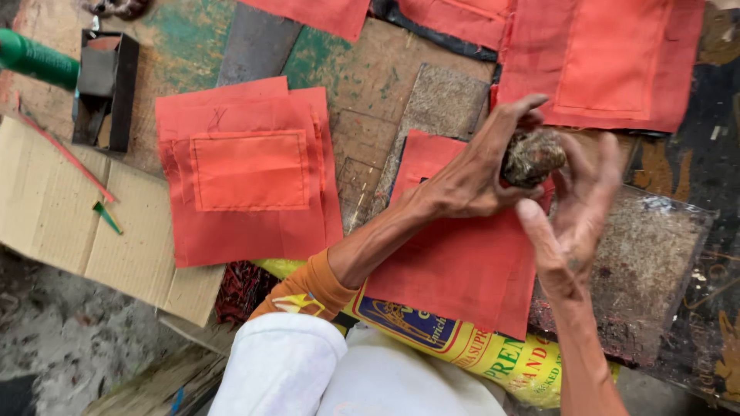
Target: The person applies a substance to the edges of a red fabric pouch using a brush, then folds and presses the edges to secure them. They repeat this process on multiple pouches, stacking the finished items on the table.
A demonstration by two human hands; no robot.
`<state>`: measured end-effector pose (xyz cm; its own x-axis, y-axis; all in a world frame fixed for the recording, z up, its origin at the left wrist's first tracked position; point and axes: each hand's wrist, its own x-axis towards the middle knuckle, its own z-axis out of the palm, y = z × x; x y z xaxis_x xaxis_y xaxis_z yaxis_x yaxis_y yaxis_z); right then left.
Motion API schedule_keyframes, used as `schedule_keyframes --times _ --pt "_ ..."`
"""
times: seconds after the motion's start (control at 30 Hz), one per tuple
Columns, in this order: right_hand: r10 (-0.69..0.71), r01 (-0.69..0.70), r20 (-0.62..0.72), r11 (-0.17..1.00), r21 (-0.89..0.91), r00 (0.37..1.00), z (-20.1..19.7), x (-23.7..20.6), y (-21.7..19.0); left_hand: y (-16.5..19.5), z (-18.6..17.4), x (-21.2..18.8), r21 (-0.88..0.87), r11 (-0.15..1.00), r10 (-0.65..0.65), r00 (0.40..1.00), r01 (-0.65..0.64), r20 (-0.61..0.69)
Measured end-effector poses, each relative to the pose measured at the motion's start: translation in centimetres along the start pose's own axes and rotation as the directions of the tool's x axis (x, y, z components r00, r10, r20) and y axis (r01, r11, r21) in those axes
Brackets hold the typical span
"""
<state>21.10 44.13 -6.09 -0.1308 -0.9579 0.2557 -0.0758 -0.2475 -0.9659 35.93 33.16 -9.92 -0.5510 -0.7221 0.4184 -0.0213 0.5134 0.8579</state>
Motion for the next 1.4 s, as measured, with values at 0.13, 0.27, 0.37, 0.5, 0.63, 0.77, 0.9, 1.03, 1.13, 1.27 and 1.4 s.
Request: schedule_keyframes --times 0.13,0.27,0.37,0.5,0.63,0.77,0.9,1.03,1.13,1.27,1.4 --pt "0.129 -0.115 0.044 0.965 -0.238 0.991 -0.6 2.1 0.2 3.9 -0.3 -0.5 0.147 0.986 0.078 0.996 -0.073 -0.031" --pt "0.133 -0.083 0.071 0.874 -0.479 0.989 -1.5 2.9 -0.3 6.3 -0.4 -6.2 0.433 0.884 -0.162 0.984 0.180 -0.079" --pt "-0.025 0.103 0.156 0.850 -0.516 0.987 0.7 3.9 -0.5 6.2 -0.1 -10.1 0.544 0.838 -0.096 0.994 0.049 0.060" --pt "-0.111 0.241 0.333 0.895 -0.377 0.936 8.9 6.2 1.2 5.8 0.4 -11.7 0.522 0.853 -0.104 0.982 0.006 0.158" --pt "-0.079 0.233 0.393 0.903 -0.360 0.916 8.1 6.6 1.1 6.1 -0.1 -10.9 0.554 0.833 -0.120 0.978 0.005 0.171" --pt "0.063 0.060 0.222 0.861 -0.505 0.973 2.0 5.3 -0.3 6.6 -0.6 -10.7 0.621 0.783 -0.099 0.979 -0.032 0.175" --pt "-0.048 0.188 0.271 0.833 -0.520 0.962 6.1 5.9 0.5 6.4 -0.4 -10.7 0.603 0.797 -0.071 0.985 -0.039 0.158" --pt "-0.155 0.322 0.382 0.847 -0.423 0.911 9.2 6.7 0.6 6.5 -0.5 -10.8 0.557 0.830 -0.113 0.976 -0.010 0.186" --pt "-0.003 0.155 0.306 0.866 -0.475 0.952 3.4 5.4 -0.3 7.0 -0.9 -10.6 0.596 0.803 -0.107 0.977 -0.025 0.186" --pt "0.026 0.045 0.136 0.866 -0.498 0.990 -3.9 3.0 0.3 7.5 -0.5 -9.4 0.605 0.796 -0.169 0.963 0.007 0.211" --pt "0.113 -0.007 0.154 0.828 -0.561 0.982 -5.8 2.5 0.7 6.9 0.7 -7.6 0.607 0.793 -0.066 0.983 -0.052 0.169"
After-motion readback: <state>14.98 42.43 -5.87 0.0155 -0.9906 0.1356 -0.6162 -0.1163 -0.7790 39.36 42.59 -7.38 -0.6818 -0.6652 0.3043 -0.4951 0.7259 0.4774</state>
